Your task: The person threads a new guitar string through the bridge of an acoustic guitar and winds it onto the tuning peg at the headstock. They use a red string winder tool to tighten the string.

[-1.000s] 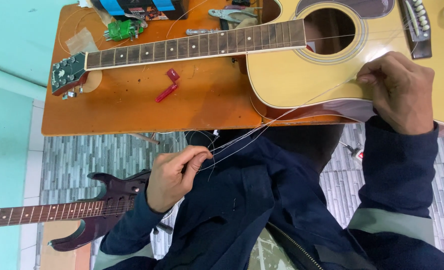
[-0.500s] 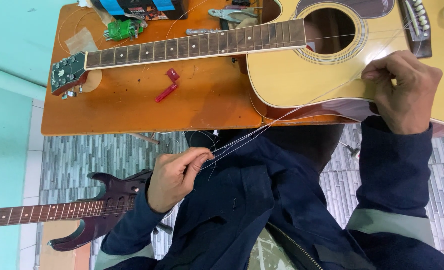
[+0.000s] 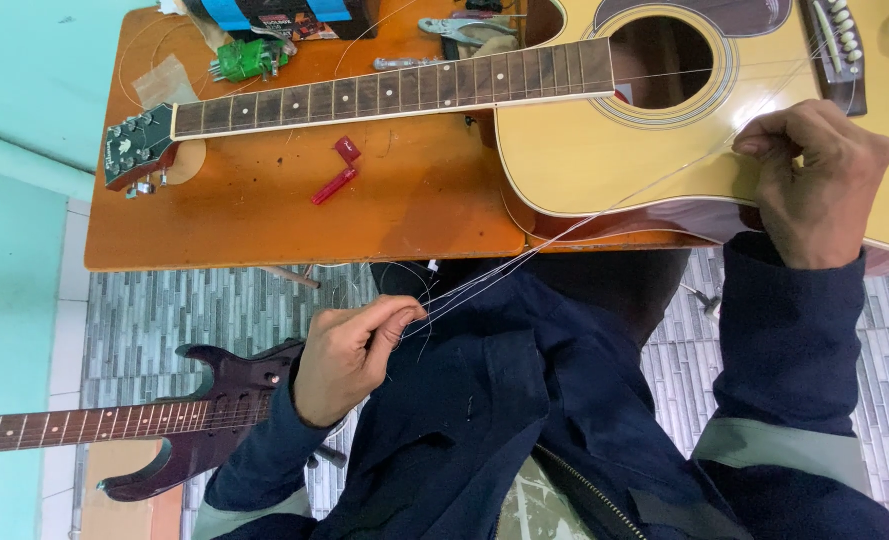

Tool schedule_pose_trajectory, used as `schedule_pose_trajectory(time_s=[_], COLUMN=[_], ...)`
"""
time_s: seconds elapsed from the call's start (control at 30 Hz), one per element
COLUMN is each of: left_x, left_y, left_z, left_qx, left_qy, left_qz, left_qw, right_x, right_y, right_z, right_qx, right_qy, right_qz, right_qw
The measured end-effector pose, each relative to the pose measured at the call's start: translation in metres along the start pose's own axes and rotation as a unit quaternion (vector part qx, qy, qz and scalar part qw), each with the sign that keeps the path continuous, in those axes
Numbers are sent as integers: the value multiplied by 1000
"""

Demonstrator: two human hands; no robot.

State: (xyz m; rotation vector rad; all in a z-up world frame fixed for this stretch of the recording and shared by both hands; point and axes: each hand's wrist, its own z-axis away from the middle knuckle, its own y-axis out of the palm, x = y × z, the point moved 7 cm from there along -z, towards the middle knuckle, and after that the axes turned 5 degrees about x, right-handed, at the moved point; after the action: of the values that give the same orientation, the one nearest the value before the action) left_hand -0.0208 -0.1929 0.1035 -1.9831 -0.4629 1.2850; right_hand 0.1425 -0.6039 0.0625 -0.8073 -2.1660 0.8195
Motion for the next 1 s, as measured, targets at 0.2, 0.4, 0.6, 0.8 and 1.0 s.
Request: schedule_pose_trajectory(time_s=[0.2,0.4,0.6,0.8,1.0], left_x=[1,0,1,0,1], left_y=[0,0,0,0,0], left_z=[1,1,2,2,4], left_qx=[-5,-2,-4,-2,-1], left_qy=[-1,1,3,3,-1], left_qz=[-5,-8,-7,-4,-7], left_qw=[1000,1000,1000,1000,1000], right_x=[3,-5,1,-11,4], right_y=[-2,0,-3,0,-6], right_z=[0,3,1,5,1], right_qx=[-9,-9,-19,-18,-26], right_qy=[-8,5,-7,15,8], right_qz=[1,5,4,11,-7], right_qw=[1000,1000,1000,1000,1000])
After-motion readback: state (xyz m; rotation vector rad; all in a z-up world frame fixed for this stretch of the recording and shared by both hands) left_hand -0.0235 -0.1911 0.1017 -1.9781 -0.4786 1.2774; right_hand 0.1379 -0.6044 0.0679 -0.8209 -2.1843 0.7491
